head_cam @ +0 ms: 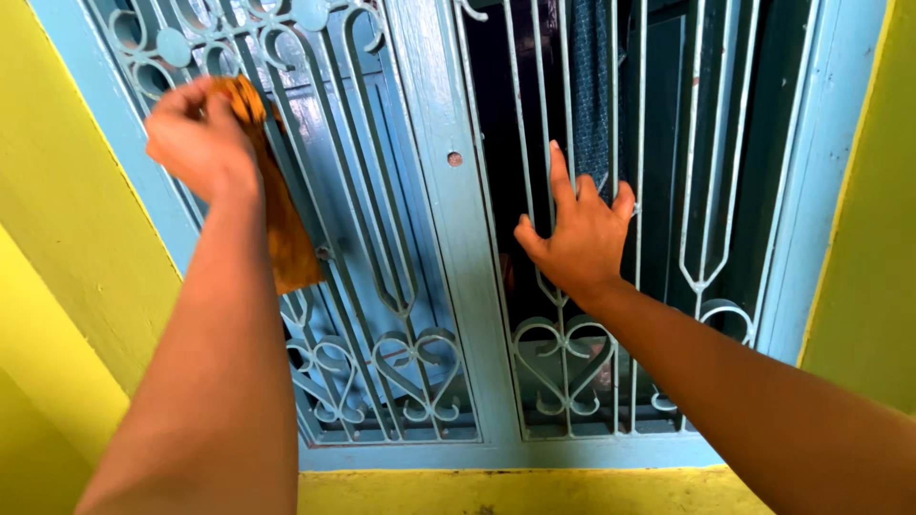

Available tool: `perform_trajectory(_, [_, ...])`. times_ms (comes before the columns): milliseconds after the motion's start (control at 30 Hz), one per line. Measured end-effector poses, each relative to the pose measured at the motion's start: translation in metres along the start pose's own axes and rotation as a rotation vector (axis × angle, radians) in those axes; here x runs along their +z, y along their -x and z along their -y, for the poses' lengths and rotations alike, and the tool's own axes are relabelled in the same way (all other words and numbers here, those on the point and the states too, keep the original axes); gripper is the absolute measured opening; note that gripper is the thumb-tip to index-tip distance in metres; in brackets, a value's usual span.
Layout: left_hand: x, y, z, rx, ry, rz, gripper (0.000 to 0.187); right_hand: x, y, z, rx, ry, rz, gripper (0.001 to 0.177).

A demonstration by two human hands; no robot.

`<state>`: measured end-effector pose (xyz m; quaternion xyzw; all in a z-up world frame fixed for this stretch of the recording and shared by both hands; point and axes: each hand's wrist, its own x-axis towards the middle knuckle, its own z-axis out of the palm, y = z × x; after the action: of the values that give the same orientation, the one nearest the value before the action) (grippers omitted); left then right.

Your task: The person wipes the teal metal window bars with a cloth, then rinses the cloth in a bucket on the floor and wrings it out before returning to wipe more sections of the bars.

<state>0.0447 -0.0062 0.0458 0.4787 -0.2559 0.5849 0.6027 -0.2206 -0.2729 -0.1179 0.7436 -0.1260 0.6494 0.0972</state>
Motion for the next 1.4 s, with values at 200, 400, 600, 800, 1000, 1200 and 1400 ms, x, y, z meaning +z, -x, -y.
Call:
perform_trajectory(200, [0.003, 0.019, 0.003, -0.048, -0.148, 0.121, 0.018, -0.002, -0.001, 0.001, 0.005, 0.010, 0.025, 0.090])
perform_trajectory(400, [-0.048, 0.094, 0.024, 0.087, -0.448, 0.462, 0.011, -0.001, 0.000, 0.002, 0.013, 0.022, 0.035, 0.089])
perform_trajectory(600, [-0.115, 0.196, 0.033, -0.130, -0.597, 0.758, 0.020, 0.000, 0.002, 0.000, 0.003, 0.014, 0.030, 0.090])
perform_trajectory(800, [-0.120, 0.206, 0.026, -0.191, -0.595, 0.747, 0.023, -0.001, 0.001, 0.000, 0.020, 0.007, 0.049, 0.090])
perform_trajectory(1000, [-0.136, 0.232, 0.023, -0.059, -0.726, 0.821, 0.066, -0.003, 0.000, 0.000, 0.032, -0.001, 0.080, 0.089])
perform_trajectory(1200, [-0.133, 0.212, 0.040, -0.206, -0.581, 0.914, 0.061, -0.008, -0.002, 0.000, 0.041, -0.001, 0.119, 0.089])
perform_trajectory(1400, [-0.139, 0.201, 0.029, -0.330, -0.430, 0.702, 0.034, -0.010, -0.002, 0.000, 0.030, 0.012, 0.108, 0.090])
